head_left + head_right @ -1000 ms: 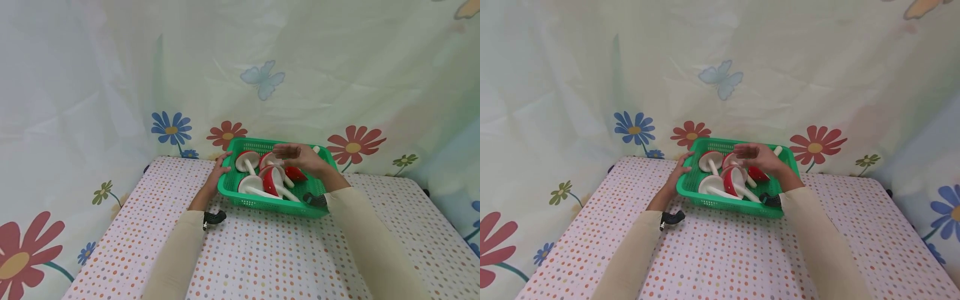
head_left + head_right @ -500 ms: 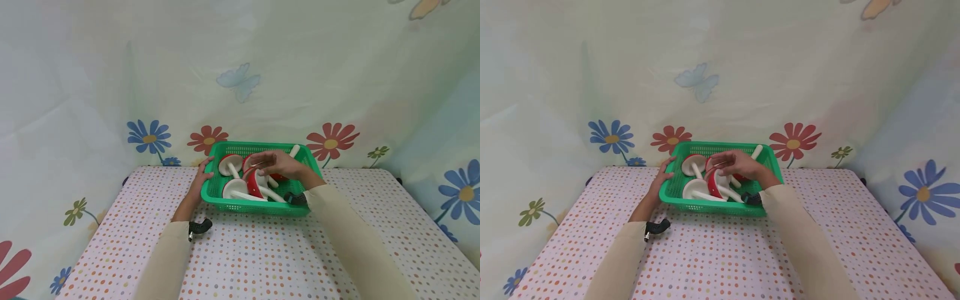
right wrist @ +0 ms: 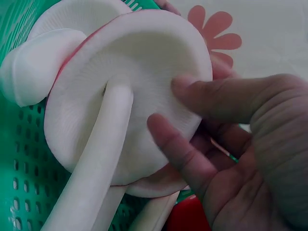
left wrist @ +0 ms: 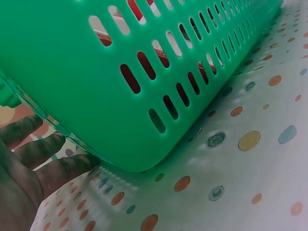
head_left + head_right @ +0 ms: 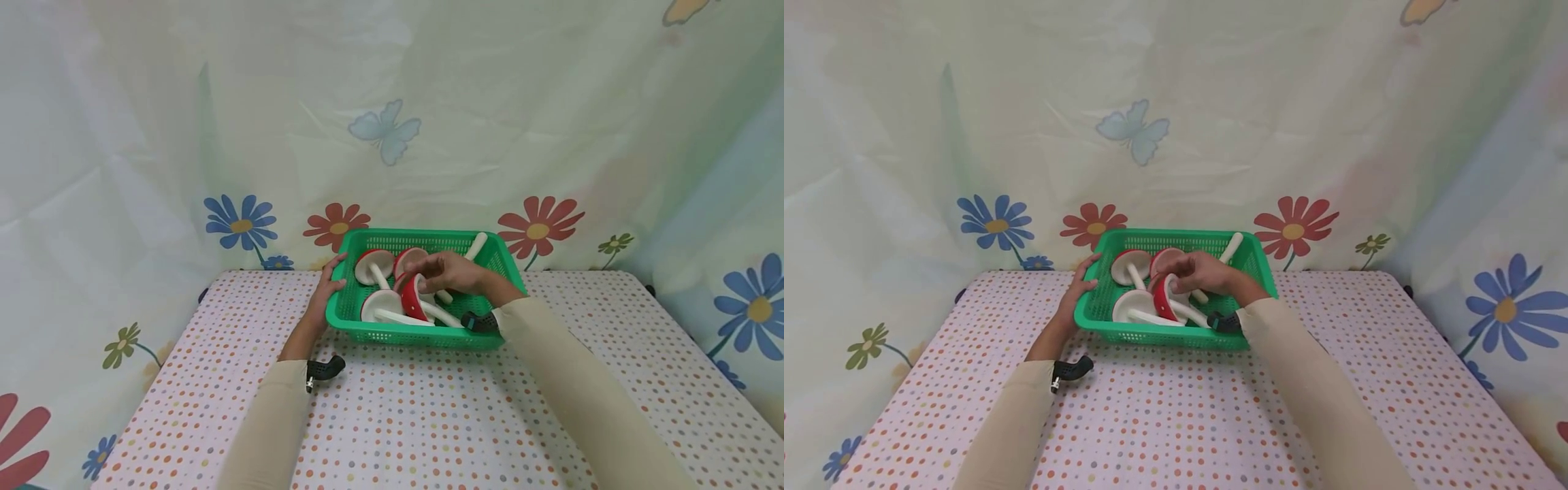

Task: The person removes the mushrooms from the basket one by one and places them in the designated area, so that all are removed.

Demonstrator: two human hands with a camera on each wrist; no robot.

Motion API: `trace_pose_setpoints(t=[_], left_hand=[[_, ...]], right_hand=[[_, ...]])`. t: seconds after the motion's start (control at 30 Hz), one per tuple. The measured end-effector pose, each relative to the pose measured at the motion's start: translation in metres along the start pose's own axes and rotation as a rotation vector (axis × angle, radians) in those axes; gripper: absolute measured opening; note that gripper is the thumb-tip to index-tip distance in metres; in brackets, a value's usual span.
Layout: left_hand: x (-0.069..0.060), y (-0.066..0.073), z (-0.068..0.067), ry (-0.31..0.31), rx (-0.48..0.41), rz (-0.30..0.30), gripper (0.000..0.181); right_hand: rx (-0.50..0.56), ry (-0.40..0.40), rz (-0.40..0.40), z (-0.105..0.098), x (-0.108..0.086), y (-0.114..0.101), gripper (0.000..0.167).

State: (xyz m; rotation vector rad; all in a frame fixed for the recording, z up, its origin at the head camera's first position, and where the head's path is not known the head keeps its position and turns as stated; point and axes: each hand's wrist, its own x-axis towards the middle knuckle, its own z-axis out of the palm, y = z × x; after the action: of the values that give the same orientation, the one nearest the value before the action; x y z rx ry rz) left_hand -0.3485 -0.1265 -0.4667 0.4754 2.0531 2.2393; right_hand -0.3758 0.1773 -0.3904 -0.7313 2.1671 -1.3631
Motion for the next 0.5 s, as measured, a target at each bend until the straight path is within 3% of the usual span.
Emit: trace_pose_setpoints(t=[0.33,0.5], left_hand=[[-0.0012,-0.0004,-0.0009,-0.001,-0.008,-0.009,0.059],[-0.0012,-0.0004,-0.0013,-0.004,-0.008,-0.004,0.057]], right_hand=[[-0.076,0.061,0.060,0.0010,0.0009,0.0019,0.037],[-0.076,0.082,0.052,0.0002,0.0023,0.0041,0.035]])
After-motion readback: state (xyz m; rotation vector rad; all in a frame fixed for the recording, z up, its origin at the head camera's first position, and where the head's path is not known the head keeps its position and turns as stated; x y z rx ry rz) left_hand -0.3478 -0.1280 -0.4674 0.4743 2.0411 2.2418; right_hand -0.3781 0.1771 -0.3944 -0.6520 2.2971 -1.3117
